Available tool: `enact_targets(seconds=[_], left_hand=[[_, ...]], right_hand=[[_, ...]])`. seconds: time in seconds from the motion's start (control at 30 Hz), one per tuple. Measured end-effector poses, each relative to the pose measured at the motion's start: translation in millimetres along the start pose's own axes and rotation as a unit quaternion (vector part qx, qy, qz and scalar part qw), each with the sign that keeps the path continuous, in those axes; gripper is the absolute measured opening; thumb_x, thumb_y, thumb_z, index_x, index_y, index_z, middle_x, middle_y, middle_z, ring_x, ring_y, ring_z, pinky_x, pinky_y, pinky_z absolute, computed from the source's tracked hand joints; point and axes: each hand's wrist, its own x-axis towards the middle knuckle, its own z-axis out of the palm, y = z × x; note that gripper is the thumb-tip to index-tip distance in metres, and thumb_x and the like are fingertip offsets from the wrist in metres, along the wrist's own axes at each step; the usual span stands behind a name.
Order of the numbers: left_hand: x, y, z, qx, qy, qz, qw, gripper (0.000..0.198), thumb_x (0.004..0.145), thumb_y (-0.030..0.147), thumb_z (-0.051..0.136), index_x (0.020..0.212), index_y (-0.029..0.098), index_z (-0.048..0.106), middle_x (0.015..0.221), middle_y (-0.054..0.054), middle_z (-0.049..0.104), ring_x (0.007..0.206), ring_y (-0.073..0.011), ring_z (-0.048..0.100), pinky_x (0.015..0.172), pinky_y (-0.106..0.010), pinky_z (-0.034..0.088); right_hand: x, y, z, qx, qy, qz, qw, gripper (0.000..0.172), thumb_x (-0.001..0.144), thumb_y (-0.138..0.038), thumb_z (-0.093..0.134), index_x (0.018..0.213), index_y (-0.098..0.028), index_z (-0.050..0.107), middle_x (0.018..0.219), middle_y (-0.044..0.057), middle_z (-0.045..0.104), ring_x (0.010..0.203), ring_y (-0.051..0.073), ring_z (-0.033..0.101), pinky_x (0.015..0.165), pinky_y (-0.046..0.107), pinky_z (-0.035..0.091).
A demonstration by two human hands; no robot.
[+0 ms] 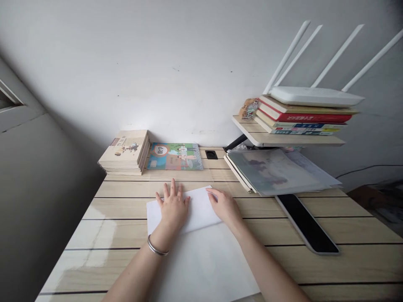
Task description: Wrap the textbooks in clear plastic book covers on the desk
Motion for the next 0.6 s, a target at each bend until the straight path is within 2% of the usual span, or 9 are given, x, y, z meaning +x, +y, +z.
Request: enact_targets(seconds=[0.17, 0.23, 0.3, 0.43, 0.53, 0.6], left_hand=[[1.0, -2.2, -2.0, 0.002, 0.033, 0.043, 0.999, 0.055, 0.093, 0.044, 0.03, 0.144, 0.023, 0.034, 0.153, -0.007, 0.027, 0.14, -0.0331, 0.02, 0.106, -0.068, 0.012], [0.3, -2.3, -3.7, 0.001, 0.043, 0.053, 0.998, 0.056, 0.093, 0.043, 0.029, 0.145, 0.021, 0.031, 0.152, -0.007, 0.027, 0.14, -0.0327, 0.02, 0.106, -0.068, 0.01], [-0.6, -2.4, -5.9, 0.002, 0.047, 0.058, 0.997, 0.056, 0.094, 0.042, 0.029, 0.145, 0.02, 0.029, 0.152, -0.008, 0.027, 0.14, -0.0324, 0.019, 0.106, -0.068, 0.009], [-2.5, -4.0, -13.5, 0.007, 0.047, 0.058, 0.997, 0.056, 0.094, 0.041, 0.027, 0.146, 0.02, 0.027, 0.152, -0.007, 0.027, 0.142, -0.032, 0.016, 0.106, -0.069, 0.009], [-4.7, -6.8, -21.2, 0.01, 0.044, 0.06, 0.997, 0.057, 0.094, 0.042, 0.026, 0.146, 0.02, 0.025, 0.153, -0.006, 0.025, 0.142, -0.0319, 0.014, 0.105, -0.071, 0.008], [-6.8, -9.0, -26.3, 0.011, 0.046, 0.069, 0.996, 0.057, 0.094, 0.042, 0.025, 0.146, 0.019, 0.024, 0.153, -0.006, 0.025, 0.142, -0.0314, 0.013, 0.105, -0.07, 0.007]], right_hand=[[8.4, 4.3, 3.2, 0.062, 0.005, -0.03, 0.998, 0.032, 0.087, -0.025, 0.039, 0.103, -0.025, 0.067, 0.105, 0.005, 0.07, 0.097, 0.02, 0.064, 0.082, 0.031, 0.047], [11.9, 6.3, 4.8, 0.094, 0.011, -0.025, 0.995, 0.028, 0.085, -0.027, 0.042, 0.1, -0.024, 0.066, 0.1, 0.005, 0.07, 0.09, 0.021, 0.064, 0.077, 0.031, 0.047], [14.8, 9.0, 7.3, 0.116, 0.031, -0.009, 0.993, 0.026, 0.082, -0.032, 0.047, 0.1, -0.022, 0.063, 0.086, 0.005, 0.07, 0.077, 0.021, 0.064, 0.068, 0.031, 0.046], [20.3, 16.9, 13.3, 0.184, 0.082, 0.013, 0.979, 0.043, 0.076, -0.041, 0.052, 0.111, -0.015, 0.052, 0.059, -0.004, 0.055, 0.056, 0.018, 0.055, 0.057, 0.028, 0.04], [24.5, 22.1, 14.4, 0.269, 0.078, 0.033, 0.96, 0.059, 0.072, -0.046, 0.055, 0.118, -0.011, 0.047, 0.055, -0.007, 0.051, 0.053, 0.016, 0.052, 0.055, 0.027, 0.04], [26.2, 23.6, 12.5, 0.307, 0.06, 0.047, 0.948, 0.062, 0.07, -0.048, 0.057, 0.118, -0.009, 0.05, 0.054, -0.007, 0.052, 0.053, 0.016, 0.052, 0.054, 0.027, 0.04]])
